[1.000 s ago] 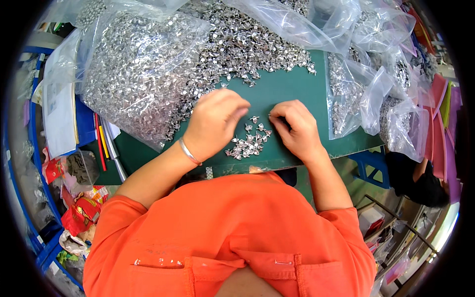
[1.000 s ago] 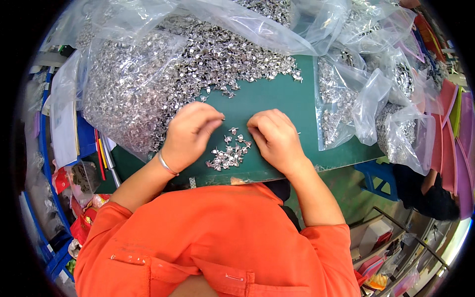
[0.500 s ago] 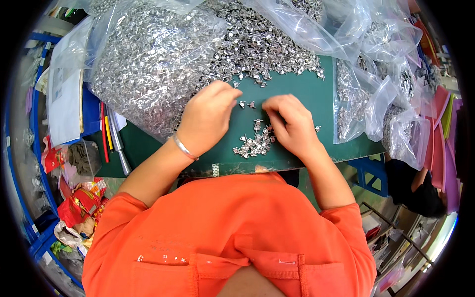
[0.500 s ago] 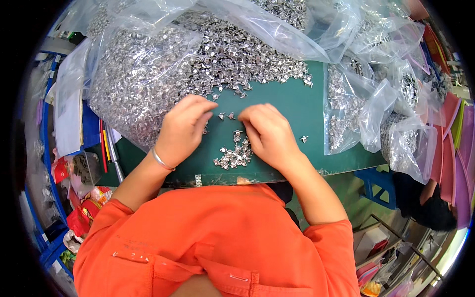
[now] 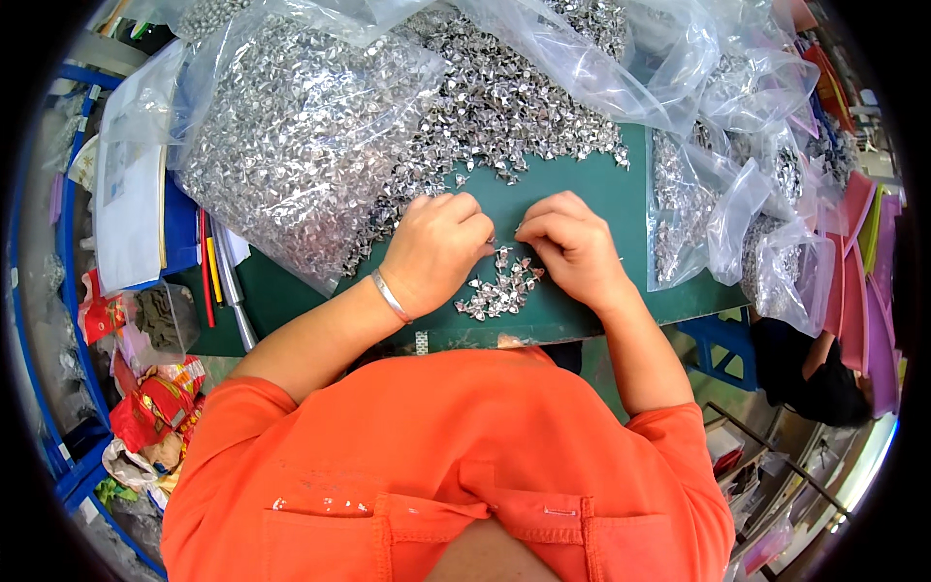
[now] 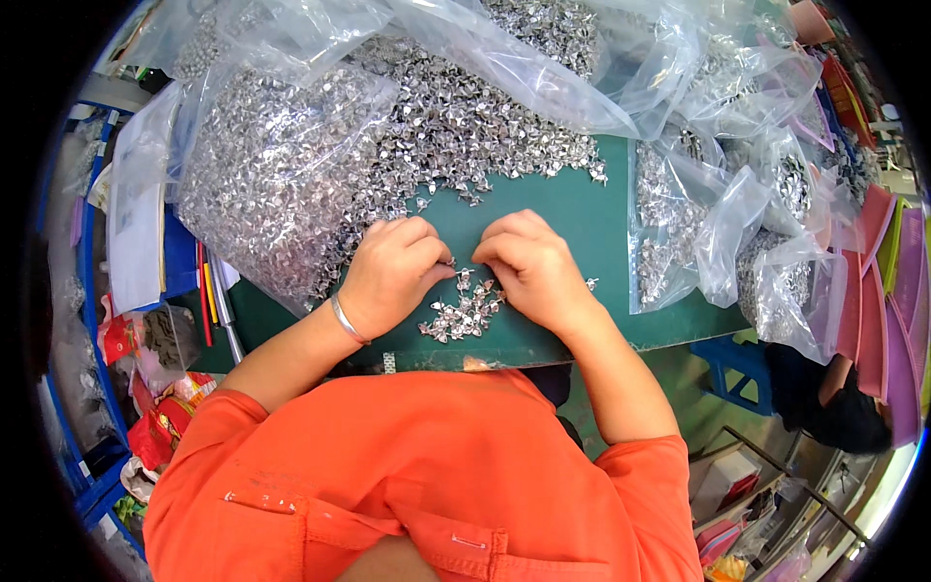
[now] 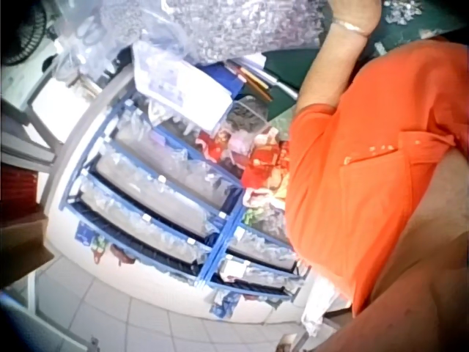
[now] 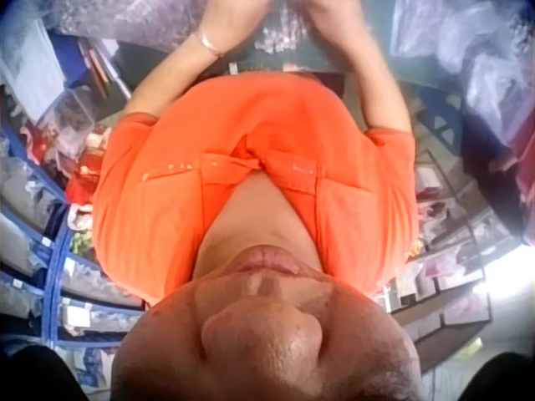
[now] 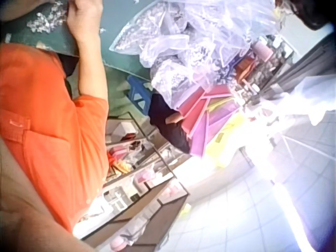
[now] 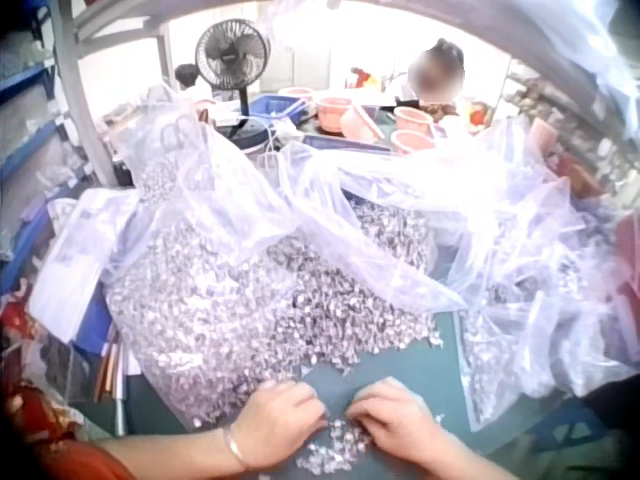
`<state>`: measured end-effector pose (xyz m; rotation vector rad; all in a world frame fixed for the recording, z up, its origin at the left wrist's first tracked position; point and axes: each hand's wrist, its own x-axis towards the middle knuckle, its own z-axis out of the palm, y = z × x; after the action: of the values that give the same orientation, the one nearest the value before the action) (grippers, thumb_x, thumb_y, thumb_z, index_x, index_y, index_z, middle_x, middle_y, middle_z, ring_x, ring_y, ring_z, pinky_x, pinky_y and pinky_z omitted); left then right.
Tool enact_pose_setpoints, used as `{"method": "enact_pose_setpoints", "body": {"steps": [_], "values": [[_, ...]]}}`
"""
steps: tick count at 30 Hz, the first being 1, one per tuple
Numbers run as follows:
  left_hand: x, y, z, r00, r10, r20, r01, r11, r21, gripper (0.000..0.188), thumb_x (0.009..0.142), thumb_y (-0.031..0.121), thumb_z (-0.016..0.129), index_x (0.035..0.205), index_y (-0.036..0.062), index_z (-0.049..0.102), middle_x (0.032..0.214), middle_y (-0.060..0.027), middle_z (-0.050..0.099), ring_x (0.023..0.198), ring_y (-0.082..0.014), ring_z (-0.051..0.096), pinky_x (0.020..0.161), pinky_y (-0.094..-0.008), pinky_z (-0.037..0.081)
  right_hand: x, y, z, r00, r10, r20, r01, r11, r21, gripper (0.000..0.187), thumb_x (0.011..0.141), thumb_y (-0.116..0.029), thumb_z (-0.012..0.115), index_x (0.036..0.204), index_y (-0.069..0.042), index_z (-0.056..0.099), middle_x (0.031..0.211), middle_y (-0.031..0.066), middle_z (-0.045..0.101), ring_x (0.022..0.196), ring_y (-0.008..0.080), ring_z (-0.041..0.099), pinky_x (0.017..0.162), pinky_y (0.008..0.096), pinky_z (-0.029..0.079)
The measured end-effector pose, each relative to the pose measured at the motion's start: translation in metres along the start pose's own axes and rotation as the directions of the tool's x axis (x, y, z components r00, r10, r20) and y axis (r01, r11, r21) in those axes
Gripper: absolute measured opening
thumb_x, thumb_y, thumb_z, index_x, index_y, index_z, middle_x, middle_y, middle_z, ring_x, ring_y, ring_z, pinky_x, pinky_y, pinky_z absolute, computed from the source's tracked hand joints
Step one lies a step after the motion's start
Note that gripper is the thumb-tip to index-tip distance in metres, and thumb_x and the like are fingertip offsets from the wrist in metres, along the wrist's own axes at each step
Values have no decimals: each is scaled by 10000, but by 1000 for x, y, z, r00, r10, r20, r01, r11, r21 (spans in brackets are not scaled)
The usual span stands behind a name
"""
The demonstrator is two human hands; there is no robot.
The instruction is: The person sits at a green work table and repeatedly picks up small silver metal pieces, joining them by hand into small clusters. The person occasionally transfers clusters to a coworker across the table and continues assembling from a large pile of loose parts.
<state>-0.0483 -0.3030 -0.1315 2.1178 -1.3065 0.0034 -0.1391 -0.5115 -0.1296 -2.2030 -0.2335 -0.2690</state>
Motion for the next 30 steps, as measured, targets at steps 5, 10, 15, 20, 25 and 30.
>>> {"method": "enact_pose_setpoints", "body": {"steps": [5, 10, 15, 20, 25, 30], "values": [[1, -2, 0, 997, -7, -78, 2, 997, -74, 190, 741, 97, 802, 901, 111, 700, 930, -26, 653, 815, -261, 617, 721, -393, 448, 2, -3, 4, 985, 31, -171, -43, 997, -65, 271, 775, 141, 604, 967, -26, 697, 983, 102, 687, 908, 307, 645, 776, 380, 531], [-13, 6, -15, 995, 58, 79, -47, 990, -132, 143, 800, 55, 770, 918, 69, 690, 918, -63, 644, 833, -286, 637, 734, -397, 491, -8, -12, -1, 984, 65, 166, -84, 990, 110, 355, 737, 178, 546, 985, -23, 700, 1002, 102, 695, 933, 317, 639, 803, 392, 531], [-55, 16, -47, 978, -205, 40, 207, 976, -64, 242, 800, 86, 800, 996, 44, 666, 944, -106, 625, 785, -314, 658, 672, -375, 541, 7, -21, 7, 990, -98, 105, 96, 995, 29, 337, 735, 129, 615, 1017, -37, 697, 1056, 103, 677, 966, 322, 621, 840, 410, 523], [-79, 15, -45, 944, -329, -30, 330, 943, 42, 317, 789, 115, 812, 1056, 46, 657, 989, -107, 616, 819, -321, 662, 677, -395, 547, 42, -36, 50, 914, -335, 228, 334, 942, 44, 290, 756, -55, 751, 1043, -62, 712, 1098, 94, 654, 1039, 306, 612, 864, 409, 508], [-56, 1, -20, 956, -244, -163, 251, 968, 20, 199, 834, -2, 720, 1026, 15, 670, 953, -148, 631, 850, -350, 661, 731, -404, 549, 54, -13, 51, 908, -293, 298, 335, 937, -97, 245, 715, -41, 693, 954, -78, 733, 1032, 80, 643, 1004, 306, 599, 858, 409, 508], [-20, -5, -15, 947, -253, -197, 221, 960, -174, 161, 862, -27, 676, 1020, 8, 672, 993, -151, 664, 892, -355, 669, 776, -397, 549, 47, 6, 13, 993, -104, -61, 95, 986, -139, 145, 822, 21, 699, 953, -40, 707, 1060, 112, 678, 984, 334, 623, 871, 411, 504]]}}
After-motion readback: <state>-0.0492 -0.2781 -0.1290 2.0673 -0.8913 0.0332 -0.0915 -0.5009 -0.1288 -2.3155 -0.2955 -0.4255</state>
